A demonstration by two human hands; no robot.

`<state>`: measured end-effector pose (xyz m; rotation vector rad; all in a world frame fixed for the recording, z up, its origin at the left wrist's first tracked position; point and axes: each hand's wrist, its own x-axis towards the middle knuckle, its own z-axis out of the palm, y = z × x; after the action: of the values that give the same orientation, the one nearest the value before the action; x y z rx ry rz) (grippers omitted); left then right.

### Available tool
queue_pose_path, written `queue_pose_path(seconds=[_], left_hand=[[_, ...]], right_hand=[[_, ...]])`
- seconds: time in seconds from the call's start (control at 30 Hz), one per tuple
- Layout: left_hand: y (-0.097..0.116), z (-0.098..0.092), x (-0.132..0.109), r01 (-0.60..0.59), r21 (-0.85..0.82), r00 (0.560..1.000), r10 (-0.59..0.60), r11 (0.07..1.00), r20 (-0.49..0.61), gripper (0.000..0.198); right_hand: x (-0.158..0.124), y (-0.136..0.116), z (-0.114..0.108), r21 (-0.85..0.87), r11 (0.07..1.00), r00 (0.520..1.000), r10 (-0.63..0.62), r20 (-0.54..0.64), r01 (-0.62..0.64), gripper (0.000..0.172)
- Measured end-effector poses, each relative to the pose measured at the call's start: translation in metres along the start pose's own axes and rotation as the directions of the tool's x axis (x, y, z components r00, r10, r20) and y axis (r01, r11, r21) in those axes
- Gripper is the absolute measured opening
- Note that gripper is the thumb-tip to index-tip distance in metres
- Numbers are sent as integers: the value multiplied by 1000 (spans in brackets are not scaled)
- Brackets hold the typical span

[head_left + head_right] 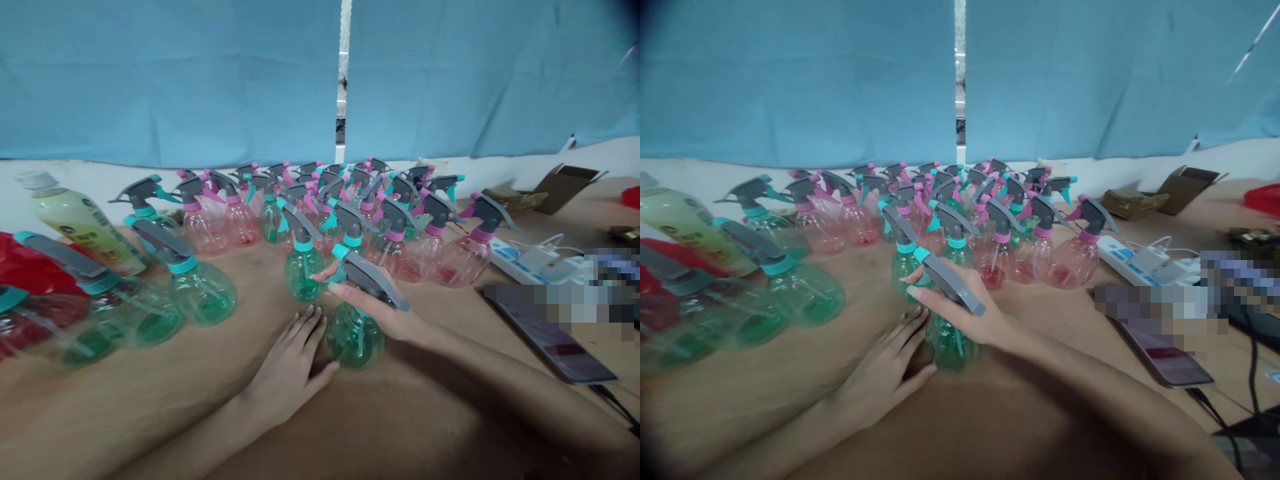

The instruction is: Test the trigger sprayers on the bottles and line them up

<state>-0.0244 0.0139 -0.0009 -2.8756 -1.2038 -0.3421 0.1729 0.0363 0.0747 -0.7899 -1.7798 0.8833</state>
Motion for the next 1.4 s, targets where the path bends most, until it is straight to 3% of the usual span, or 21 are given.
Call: queue_pose_path(seconds=[0.53,1.0,1.2,1.4], left_hand=[[0,1,0,2,16,1000,-2,1000,14,65],[1,-2,0,10,-3,1000,-10,1000,26,64],[2,-2,-1,10,-16,1000,-9,1000,12,63],[2,-2,1,11,-18,1000,-11,1000,24,64]], right_hand=[[0,11,3,86,994,997,-71,-17,72,30],[-2,12,2,137,990,999,-45,5,44,37],[-3,12,1,76,997,1000,6,28,-8,34],[-2,11,0,51,998,999,-27,28,26,29]])
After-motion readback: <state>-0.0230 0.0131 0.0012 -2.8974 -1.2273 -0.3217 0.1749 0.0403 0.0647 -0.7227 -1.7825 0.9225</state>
